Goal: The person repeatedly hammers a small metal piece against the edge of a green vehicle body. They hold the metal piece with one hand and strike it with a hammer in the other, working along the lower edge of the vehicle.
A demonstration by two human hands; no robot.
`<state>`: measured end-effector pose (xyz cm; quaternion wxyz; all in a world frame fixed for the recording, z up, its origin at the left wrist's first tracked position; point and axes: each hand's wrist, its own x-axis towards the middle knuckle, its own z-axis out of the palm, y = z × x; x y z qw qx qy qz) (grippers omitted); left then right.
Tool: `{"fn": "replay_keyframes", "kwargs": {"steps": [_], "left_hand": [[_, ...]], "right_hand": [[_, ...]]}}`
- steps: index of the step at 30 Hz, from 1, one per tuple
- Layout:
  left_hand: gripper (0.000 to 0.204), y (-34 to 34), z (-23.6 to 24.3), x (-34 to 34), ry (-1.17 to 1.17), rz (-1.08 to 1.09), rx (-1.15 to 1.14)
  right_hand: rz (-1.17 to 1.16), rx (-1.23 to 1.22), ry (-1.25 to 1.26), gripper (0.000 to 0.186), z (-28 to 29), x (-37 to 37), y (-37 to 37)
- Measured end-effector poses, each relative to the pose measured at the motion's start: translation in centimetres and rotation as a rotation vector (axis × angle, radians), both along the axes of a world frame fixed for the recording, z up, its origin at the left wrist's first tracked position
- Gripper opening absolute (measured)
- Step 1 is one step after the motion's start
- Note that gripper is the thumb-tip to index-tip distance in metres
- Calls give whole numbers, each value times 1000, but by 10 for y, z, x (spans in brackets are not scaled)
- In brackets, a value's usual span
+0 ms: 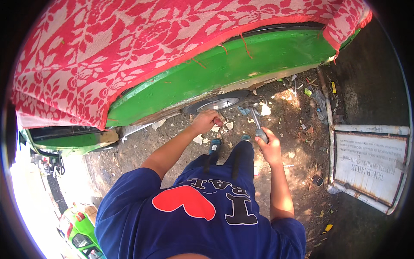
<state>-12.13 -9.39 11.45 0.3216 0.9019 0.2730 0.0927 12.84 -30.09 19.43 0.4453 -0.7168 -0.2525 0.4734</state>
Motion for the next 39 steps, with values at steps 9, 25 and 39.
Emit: {"fn": "replay_keyframes", "kwargs": {"steps": [9,25,39], "left_hand": [[17,36,-85,20,123,-281,29],[26,67,-141,29,107,-263,107],[23,82,-138,57,189,-79,87]], "right_hand": [[-438,-38,194,42,-63,-75,-59],[-350,-17,207,42,-146,-71,-29],[-531,140,418,55,-151,-84,46]]}}
